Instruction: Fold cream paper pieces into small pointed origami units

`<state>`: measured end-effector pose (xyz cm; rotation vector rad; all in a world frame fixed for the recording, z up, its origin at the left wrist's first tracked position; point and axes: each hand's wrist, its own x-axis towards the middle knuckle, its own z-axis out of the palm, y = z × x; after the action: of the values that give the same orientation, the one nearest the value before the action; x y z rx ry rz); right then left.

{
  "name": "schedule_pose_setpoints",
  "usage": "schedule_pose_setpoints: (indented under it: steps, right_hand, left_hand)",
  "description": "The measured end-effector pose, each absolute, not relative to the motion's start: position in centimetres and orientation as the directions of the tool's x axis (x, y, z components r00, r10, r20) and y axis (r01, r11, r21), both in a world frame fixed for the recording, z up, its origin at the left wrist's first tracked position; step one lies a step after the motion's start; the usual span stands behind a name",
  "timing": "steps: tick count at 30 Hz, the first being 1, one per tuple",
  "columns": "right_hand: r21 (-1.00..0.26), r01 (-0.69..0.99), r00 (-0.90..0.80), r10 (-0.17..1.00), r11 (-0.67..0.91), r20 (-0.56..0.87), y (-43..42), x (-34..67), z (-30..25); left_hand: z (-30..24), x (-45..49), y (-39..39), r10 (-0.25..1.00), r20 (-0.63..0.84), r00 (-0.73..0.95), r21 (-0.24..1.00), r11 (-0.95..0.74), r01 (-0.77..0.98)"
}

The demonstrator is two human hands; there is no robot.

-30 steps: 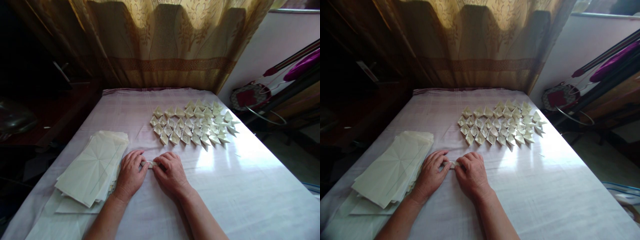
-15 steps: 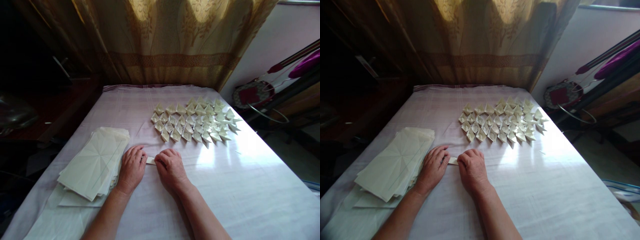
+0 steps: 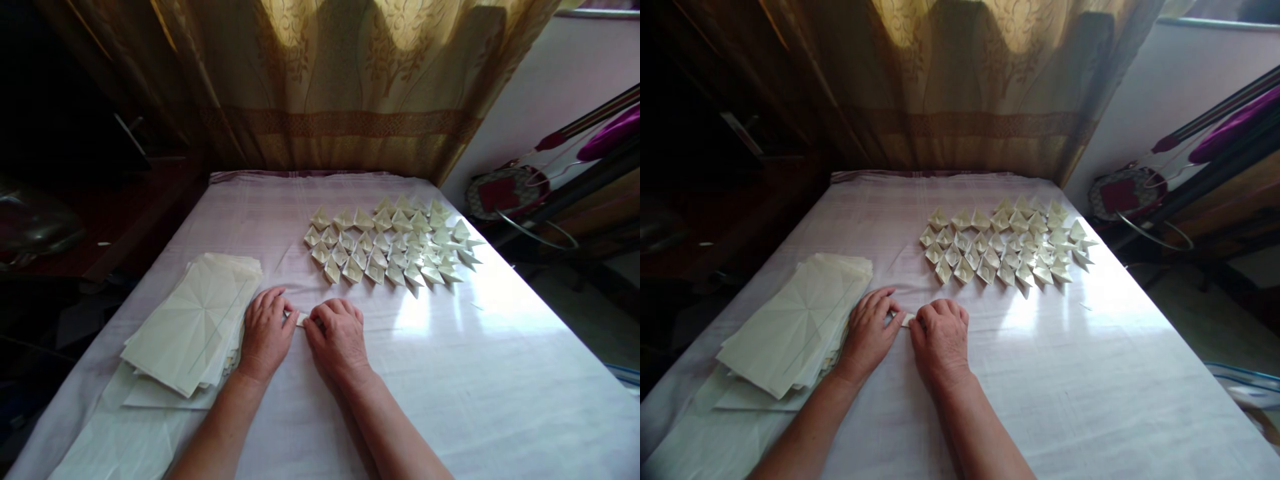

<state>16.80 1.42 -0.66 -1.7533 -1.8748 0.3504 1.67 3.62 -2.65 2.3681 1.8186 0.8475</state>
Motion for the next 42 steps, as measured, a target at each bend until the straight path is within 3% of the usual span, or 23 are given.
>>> schedule_pose_setpoints:
  steps: [12, 21, 29, 31, 33, 37, 42]
  right_hand:
    - [-0.604, 0.793, 0.038, 0.982, 0.085, 0.187, 0.4, 17.8, -0.7]
    - [-0.576, 0.814, 0.048, 0.979, 0.076, 0.198, 0.4, 17.6, -0.7]
    - [-0.559, 0.823, 0.032, 0.975, 0.098, 0.218, 0.3, 17.7, -0.7]
    - [-0.558, 0.823, 0.022, 0.976, 0.104, 0.214, 0.3, 17.7, -0.8]
    - [-0.558, 0.822, 0.013, 0.978, 0.109, 0.210, 0.2, 17.8, -0.8]
    - [-0.561, 0.822, 0.018, 0.979, 0.101, 0.203, 0.2, 17.8, -0.7]
    - [-0.554, 0.826, 0.014, 0.980, 0.099, 0.196, 0.2, 17.8, -0.6]
  left_hand:
    - [-2.4, 1.7, 3.7, 0.918, 0.362, 0.163, 0.330, -0.290, 0.898]
    - [-2.9, 1.9, 4.3, 0.910, 0.401, 0.103, 0.364, -0.262, 0.894]
    - [-2.6, 1.5, 2.5, 0.858, 0.473, 0.200, 0.320, -0.379, 0.868]
    - [-2.5, 1.3, 1.0, 0.817, 0.427, 0.388, 0.221, -0.511, 0.831]
    - [-2.4, 1.1, -0.3, 0.821, 0.324, 0.469, 0.158, -0.536, 0.829]
    - [-2.2, 0.6, -1.3, 0.868, 0.189, 0.459, 0.113, -0.484, 0.868]
    - [-1.9, 0.3, -1.6, 0.887, 0.194, 0.420, 0.085, -0.442, 0.893]
